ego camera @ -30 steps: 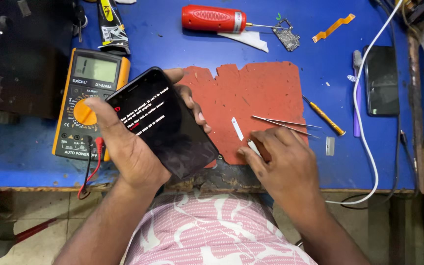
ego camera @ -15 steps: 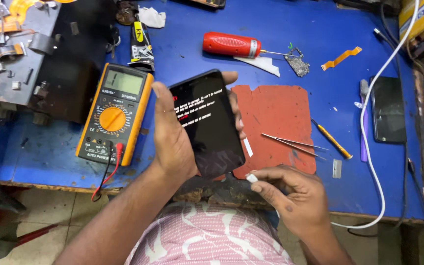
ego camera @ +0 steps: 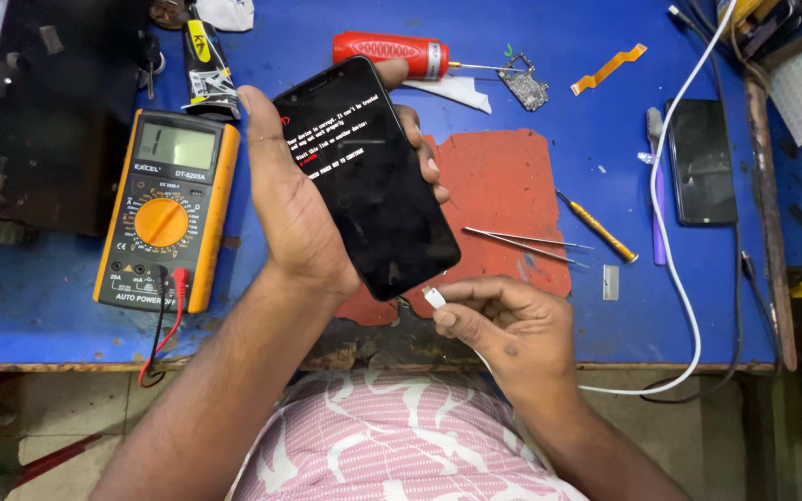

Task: The person connects a white USB cable to a black smartphone to test its charging function, observing the screen for a charging icon. After confirming the connection, the person places the phone aside and uses a purple toothbrush to scrub a small circuit board resting on a red mat.

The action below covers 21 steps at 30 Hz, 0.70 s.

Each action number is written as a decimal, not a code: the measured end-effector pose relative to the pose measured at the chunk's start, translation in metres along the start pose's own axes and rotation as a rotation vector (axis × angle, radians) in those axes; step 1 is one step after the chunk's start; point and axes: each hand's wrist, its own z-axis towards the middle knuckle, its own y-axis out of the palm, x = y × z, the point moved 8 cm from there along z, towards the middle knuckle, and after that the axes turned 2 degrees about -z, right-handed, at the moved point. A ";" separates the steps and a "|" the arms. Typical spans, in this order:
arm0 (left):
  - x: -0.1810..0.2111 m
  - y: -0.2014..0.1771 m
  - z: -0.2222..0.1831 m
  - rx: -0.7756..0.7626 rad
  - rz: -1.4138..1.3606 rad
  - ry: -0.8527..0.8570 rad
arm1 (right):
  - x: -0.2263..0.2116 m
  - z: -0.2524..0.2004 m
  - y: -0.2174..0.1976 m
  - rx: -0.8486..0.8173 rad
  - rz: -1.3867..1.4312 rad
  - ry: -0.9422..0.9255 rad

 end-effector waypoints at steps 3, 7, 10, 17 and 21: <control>0.000 -0.003 0.001 -0.003 -0.010 0.007 | 0.000 0.003 0.004 -0.014 0.040 0.000; 0.000 -0.006 0.001 0.004 -0.001 0.027 | -0.002 0.005 0.007 -0.019 0.012 -0.025; 0.000 -0.009 0.000 0.019 0.006 0.033 | -0.001 0.005 0.007 -0.001 -0.029 -0.021; 0.001 -0.011 0.000 0.034 -0.006 0.033 | -0.001 0.005 0.008 -0.014 0.002 -0.028; 0.001 -0.010 -0.001 0.054 0.023 0.046 | -0.001 0.005 0.008 0.004 -0.034 -0.033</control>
